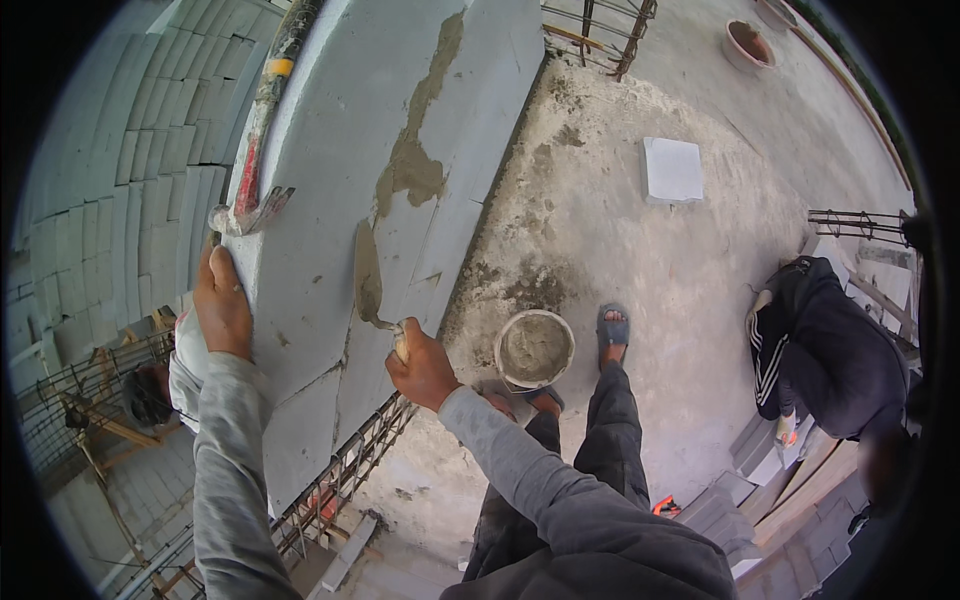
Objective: The person lifts and positions a long white concrete block, taps it with a hammer, measures it with a tape measure, and applies mortar with a trowel to the block's edge. The person also uses a wooden block to press the mortar into the joint.
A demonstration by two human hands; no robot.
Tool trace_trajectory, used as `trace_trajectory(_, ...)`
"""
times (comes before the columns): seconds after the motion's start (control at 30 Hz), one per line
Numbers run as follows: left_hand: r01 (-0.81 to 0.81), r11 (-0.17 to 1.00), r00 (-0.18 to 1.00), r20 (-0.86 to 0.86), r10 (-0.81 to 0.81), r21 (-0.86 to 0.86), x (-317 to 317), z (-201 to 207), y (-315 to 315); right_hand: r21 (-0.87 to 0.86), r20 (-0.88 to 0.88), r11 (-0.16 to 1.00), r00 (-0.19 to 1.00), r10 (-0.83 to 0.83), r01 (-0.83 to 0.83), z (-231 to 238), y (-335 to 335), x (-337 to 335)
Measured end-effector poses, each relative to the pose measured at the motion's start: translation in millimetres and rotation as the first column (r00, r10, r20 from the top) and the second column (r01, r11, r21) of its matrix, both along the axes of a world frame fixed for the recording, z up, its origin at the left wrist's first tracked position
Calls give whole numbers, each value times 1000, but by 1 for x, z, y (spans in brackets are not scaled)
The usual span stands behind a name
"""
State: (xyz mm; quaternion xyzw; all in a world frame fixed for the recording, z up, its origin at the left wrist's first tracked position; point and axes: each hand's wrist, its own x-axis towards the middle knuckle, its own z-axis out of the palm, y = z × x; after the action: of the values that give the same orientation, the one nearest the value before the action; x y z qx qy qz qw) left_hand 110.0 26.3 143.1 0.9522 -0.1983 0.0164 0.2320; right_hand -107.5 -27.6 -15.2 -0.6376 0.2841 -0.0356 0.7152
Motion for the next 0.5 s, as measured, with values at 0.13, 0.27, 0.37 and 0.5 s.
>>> trace_trajectory(0.13,9,1000,998,-58,-8,20,5,2,4,-200,52,946,966,-252,257,-39,-16,29)
trace_trajectory(0.27,-22,1000,999,-42,23,13,5,3,2,-193,-102,973,984,-149,128,-104,-13,49)
trace_trajectory(0.37,-105,991,985,-133,114,79,6,6,3,-21,-341,985,927,155,-173,-144,10,-11)
trace_trajectory(0.5,-114,990,993,-8,115,82,14,4,8,173,-363,984,925,113,-52,-180,38,-149)
